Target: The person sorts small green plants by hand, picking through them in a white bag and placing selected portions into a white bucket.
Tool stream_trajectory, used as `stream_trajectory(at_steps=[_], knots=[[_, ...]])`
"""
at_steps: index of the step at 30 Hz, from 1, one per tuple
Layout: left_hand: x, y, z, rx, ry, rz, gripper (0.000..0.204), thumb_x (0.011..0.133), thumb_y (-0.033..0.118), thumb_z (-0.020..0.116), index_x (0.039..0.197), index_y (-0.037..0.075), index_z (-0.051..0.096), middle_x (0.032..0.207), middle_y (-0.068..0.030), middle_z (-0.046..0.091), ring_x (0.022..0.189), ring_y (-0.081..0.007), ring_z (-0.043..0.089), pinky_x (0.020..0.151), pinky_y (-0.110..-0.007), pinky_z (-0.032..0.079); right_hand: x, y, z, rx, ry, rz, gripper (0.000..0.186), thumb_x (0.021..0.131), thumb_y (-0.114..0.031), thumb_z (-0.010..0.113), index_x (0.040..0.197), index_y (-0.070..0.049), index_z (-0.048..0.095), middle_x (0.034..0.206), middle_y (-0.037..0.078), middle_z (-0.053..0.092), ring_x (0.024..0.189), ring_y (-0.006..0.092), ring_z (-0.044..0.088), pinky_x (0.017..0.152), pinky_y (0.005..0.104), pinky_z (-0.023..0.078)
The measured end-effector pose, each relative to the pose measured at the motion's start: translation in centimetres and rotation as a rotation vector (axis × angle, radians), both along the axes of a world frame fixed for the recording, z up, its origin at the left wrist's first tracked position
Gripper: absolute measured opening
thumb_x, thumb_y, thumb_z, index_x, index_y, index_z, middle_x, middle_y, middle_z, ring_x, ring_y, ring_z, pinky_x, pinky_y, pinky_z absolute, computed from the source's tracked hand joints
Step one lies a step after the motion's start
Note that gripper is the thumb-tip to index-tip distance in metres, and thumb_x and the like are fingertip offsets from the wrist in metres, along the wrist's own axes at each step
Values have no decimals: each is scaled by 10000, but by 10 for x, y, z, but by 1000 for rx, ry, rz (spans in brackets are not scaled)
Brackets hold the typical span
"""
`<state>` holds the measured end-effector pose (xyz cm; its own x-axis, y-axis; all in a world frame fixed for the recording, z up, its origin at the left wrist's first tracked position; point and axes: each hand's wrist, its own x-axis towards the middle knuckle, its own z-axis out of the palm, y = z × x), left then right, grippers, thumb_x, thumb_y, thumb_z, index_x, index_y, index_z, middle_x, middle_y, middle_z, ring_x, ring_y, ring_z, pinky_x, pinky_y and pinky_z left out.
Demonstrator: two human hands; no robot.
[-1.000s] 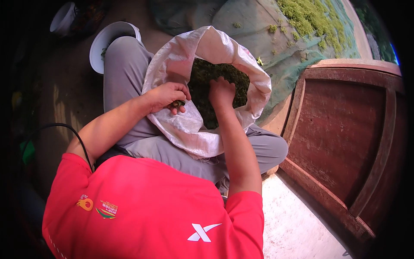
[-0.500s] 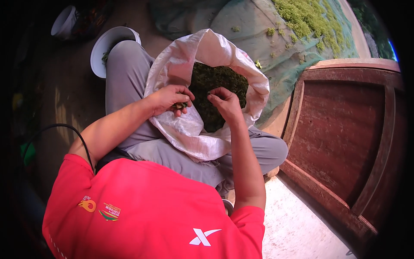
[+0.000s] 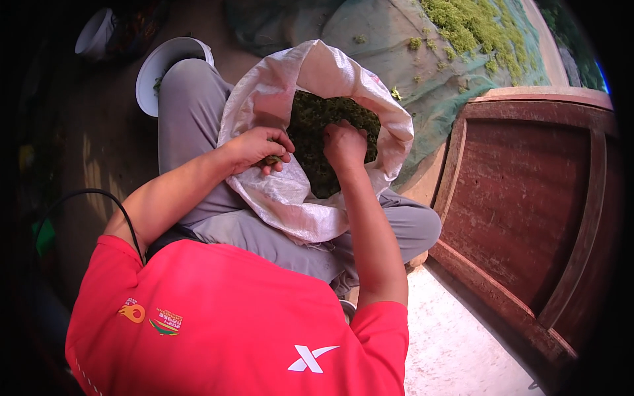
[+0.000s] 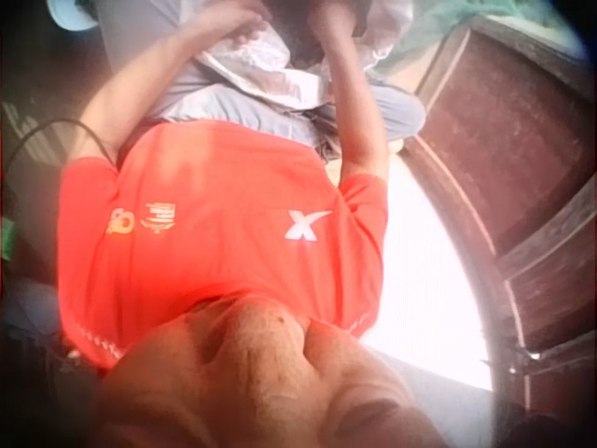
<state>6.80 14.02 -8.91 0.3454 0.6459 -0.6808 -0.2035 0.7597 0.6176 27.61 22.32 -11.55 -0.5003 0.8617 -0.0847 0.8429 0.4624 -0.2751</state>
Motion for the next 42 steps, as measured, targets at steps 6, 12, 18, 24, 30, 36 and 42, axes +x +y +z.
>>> stream_trajectory(at_steps=[6, 12, 18, 24, 30, 36, 42], knots=[[1, -1, 0, 30, -33, -15, 165, 898, 69, 494, 1027, -5, 567, 826, -87, 606, 616, -120, 599, 445, -213, 460, -13, 0, -35, 247, -190, 148, 64, 705, -145, 598, 723, -163, 656, 732, 65, 564, 741, 231, 596, 715, 399, 392], [1, -1, 1, 10, -2, -18, 166, 904, 71, 486, 1029, -1, 568, 801, -67, 588, 603, -113, 580, 437, -213, 440, -13, 1, -30, 176, -24, 74, 75, 717, -167, 603, 733, -172, 677, 735, 75, 575, 736, 240, 603, 688, 408, 410], [2, -2, -6, 36, 26, -24, 177, 935, 147, 495, 1030, 16, 565, 798, -60, 582, 590, -112, 567, 424, -219, 427, 13, 3, 6, -268, 453, -189, 180, 743, -216, 686, 881, -101, 700, 824, 85, 646, 742, 209, 625, 656, 319, 485], [6, 3, 11, -15, -52, 20, 229, 946, 241, 526, 1024, 27, 552, 802, -46, 585, 607, -111, 583, 426, -215, 433, -4, -30, 31, -807, 779, -157, 128, 843, -82, 649, 944, -5, 636, 788, -17, 621, 717, 43, 517, 625, 206, 436], [-1, -2, -1, 19, -3, 33, 184, 917, 192, 556, 990, 23, 568, 800, -48, 592, 626, -131, 602, 439, -238, 446, -5, -7, 15, -486, 608, -159, 196, 784, -131, 660, 971, -74, 667, 827, 91, 676, 713, 207, 637, 647, 323, 500], [-1, -1, 2, -50, 10, 158, 192, 927, 219, 506, 917, 38, 568, 746, -43, 578, 605, -134, 581, 429, -250, 445, -24, -18, -12, -136, 164, 179, 132, 748, -180, 602, 857, -132, 658, 832, 102, 616, 765, 299, 628, 666, 417, 487], [-2, 0, 0, -37, 21, 152, 200, 928, 237, 496, 896, 51, 561, 738, -42, 575, 596, -136, 571, 425, -252, 442, -13, -19, -17, -111, 5, 122, 136, 721, -198, 626, 846, -160, 663, 864, 80, 629, 795, 272, 624, 697, 415, 455]])
